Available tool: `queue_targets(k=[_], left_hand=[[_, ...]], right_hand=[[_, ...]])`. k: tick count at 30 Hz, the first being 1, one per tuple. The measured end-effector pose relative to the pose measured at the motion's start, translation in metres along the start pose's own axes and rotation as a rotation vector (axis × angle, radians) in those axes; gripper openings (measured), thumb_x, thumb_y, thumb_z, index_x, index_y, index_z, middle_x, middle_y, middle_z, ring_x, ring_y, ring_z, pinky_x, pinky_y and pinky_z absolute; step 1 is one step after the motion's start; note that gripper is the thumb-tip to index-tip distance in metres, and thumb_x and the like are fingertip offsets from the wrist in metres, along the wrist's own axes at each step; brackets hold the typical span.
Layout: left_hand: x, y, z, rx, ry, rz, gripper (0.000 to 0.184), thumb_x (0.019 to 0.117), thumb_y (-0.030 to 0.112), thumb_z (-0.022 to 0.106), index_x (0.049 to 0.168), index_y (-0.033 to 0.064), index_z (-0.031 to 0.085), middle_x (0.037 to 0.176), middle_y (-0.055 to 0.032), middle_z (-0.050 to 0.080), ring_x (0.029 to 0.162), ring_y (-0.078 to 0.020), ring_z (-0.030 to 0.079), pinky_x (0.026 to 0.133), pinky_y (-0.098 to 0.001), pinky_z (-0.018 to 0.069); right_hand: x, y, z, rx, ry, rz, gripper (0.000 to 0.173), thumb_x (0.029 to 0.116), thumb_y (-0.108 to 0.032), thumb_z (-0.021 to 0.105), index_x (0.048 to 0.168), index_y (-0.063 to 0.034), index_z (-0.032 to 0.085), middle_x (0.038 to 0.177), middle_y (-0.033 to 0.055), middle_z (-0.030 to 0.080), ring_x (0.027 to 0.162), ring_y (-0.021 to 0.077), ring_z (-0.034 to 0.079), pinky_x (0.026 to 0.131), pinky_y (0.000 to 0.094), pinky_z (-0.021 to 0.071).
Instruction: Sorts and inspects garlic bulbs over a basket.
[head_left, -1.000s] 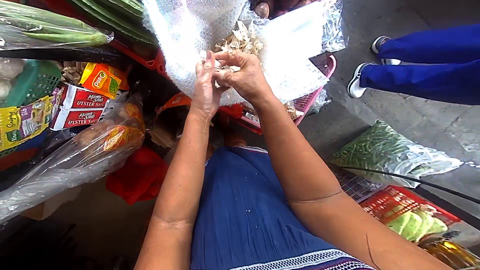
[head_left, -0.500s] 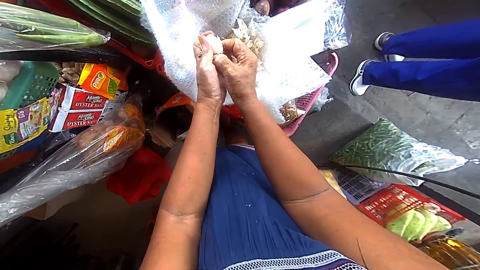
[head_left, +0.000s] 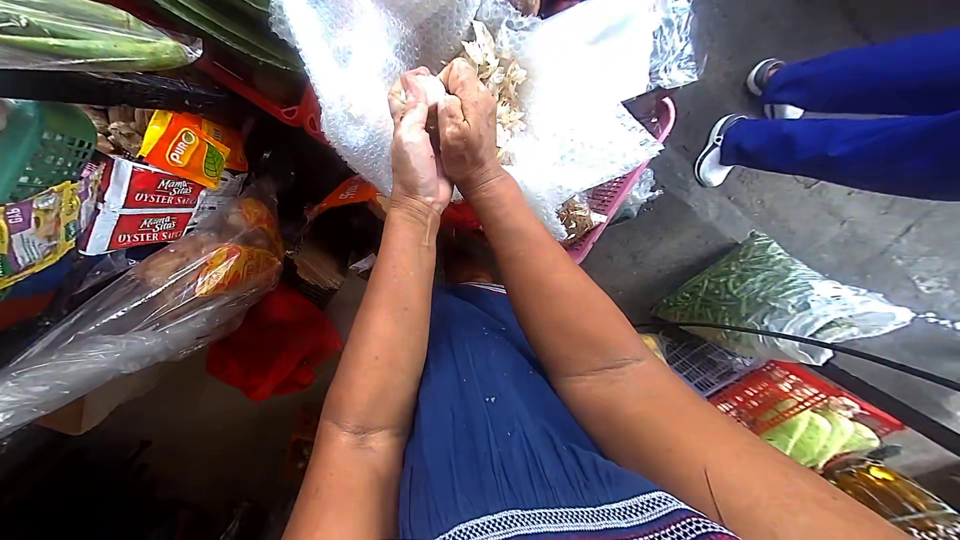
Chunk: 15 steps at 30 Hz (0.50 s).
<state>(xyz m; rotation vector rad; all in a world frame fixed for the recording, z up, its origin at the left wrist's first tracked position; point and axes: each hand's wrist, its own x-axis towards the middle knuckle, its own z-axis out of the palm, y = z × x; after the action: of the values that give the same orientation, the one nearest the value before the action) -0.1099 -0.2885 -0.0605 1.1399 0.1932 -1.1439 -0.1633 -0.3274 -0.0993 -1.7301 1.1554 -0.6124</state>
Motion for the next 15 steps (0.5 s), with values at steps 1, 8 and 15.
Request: queue_targets(k=[1, 8, 15], left_hand=[[0.000, 0.001, -0.001, -0.044, -0.001, -0.019, 0.035, 0.1125, 0.028, 0.027, 0.119, 0.0103, 0.056, 0.106, -0.0052, 0.063, 0.103, -0.0139, 0.063, 0.090, -0.0319, 0.0546], [-0.001, 0.020, -0.020, -0.280, -0.022, -0.261, 0.055, 0.1073, 0.048, 0.024, 0.100, 0.0110, 0.064, 0.104, -0.0105, 0.068, 0.100, -0.0287, 0.066, 0.080, -0.0527, 0.0564], [0.000, 0.038, -0.031, 0.314, -0.072, -0.033, 0.030, 0.1071, 0.013, 0.038, 0.114, 0.0072, 0.066, 0.106, -0.0058, 0.066, 0.095, -0.0177, 0.065, 0.081, -0.0361, 0.0561]], right_hand=[[0.000, 0.004, -0.001, 0.032, -0.013, -0.013, 0.025, 0.0931, -0.011, 0.038, 0.089, -0.0023, 0.061, 0.087, 0.0116, 0.063, 0.090, 0.0206, 0.064, 0.081, 0.0389, 0.0488], [0.006, 0.022, -0.016, 0.573, -0.158, 0.342, 0.022, 0.0922, -0.008, 0.034, 0.087, -0.0106, 0.055, 0.080, -0.0026, 0.056, 0.068, 0.0055, 0.053, 0.062, 0.0249, 0.0462], [0.018, 0.017, -0.054, 1.002, -0.240, 0.753, 0.040, 0.1106, -0.020, 0.029, 0.136, -0.0155, 0.059, 0.117, 0.0066, 0.069, 0.094, 0.0183, 0.068, 0.071, 0.0323, 0.0579]])
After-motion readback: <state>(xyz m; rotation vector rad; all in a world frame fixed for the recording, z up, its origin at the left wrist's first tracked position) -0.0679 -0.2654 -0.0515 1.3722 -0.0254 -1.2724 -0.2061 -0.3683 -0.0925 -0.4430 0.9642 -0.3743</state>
